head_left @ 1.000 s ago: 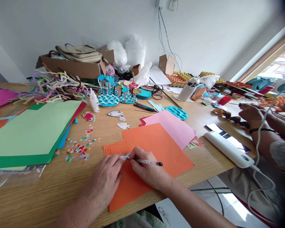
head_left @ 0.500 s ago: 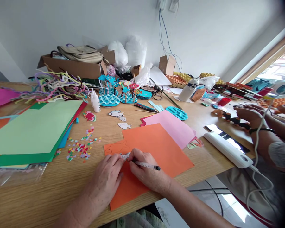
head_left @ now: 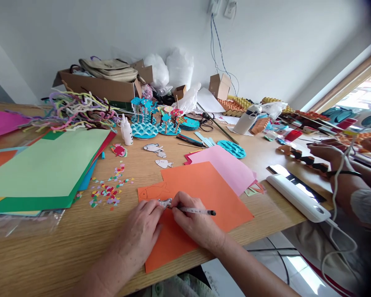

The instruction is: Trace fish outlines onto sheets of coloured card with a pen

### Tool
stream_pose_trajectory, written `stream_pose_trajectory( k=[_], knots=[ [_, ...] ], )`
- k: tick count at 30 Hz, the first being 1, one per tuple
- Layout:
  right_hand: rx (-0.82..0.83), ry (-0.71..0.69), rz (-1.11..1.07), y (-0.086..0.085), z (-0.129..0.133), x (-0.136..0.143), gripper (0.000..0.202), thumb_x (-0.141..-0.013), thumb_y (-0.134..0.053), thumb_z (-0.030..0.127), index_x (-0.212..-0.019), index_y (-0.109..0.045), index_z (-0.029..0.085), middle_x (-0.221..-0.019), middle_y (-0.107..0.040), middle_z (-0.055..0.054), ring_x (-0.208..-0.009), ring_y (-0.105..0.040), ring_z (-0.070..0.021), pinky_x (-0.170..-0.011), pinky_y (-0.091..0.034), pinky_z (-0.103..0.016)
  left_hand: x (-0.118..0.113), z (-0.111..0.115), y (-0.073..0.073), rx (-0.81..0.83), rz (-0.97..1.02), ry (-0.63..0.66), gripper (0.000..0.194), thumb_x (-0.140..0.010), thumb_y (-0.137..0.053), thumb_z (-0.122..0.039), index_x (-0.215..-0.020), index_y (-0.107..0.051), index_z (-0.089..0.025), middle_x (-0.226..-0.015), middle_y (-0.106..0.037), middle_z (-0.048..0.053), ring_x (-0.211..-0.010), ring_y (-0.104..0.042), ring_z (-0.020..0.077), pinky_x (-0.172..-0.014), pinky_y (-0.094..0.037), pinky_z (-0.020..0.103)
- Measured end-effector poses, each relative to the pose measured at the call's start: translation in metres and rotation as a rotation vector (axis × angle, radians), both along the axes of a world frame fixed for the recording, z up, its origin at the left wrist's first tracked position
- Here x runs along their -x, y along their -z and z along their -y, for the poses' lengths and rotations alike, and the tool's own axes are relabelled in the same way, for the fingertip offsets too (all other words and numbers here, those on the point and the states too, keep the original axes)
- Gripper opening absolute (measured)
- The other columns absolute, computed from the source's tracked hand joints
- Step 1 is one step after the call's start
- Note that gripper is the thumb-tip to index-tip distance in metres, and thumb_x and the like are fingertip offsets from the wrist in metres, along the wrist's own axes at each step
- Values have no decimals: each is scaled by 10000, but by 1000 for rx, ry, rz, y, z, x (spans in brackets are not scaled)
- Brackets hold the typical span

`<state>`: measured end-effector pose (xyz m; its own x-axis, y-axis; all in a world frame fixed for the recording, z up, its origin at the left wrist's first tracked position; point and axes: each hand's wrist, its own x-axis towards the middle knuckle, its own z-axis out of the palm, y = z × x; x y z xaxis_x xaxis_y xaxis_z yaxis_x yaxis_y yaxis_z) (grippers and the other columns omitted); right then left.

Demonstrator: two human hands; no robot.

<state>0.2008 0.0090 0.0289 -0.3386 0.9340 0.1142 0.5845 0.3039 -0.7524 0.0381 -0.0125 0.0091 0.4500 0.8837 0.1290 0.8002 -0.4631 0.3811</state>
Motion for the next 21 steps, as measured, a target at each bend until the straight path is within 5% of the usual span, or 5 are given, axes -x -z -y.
stream_pose_trajectory(
  k=[21],
  knots=[
    [-33, 32, 68, 3, -3, 1, 155, -683, -436, 52, -701, -458, 204, -539, -447, 56, -486, -385, -107, -494, -294, -199, -1, 0, -1, -13, 23, -32, 363, -764, -459, -8, -1068, -581, -164, -1036, -600, 74, -960, -565, 238, -877, -472, 406]
  ],
)
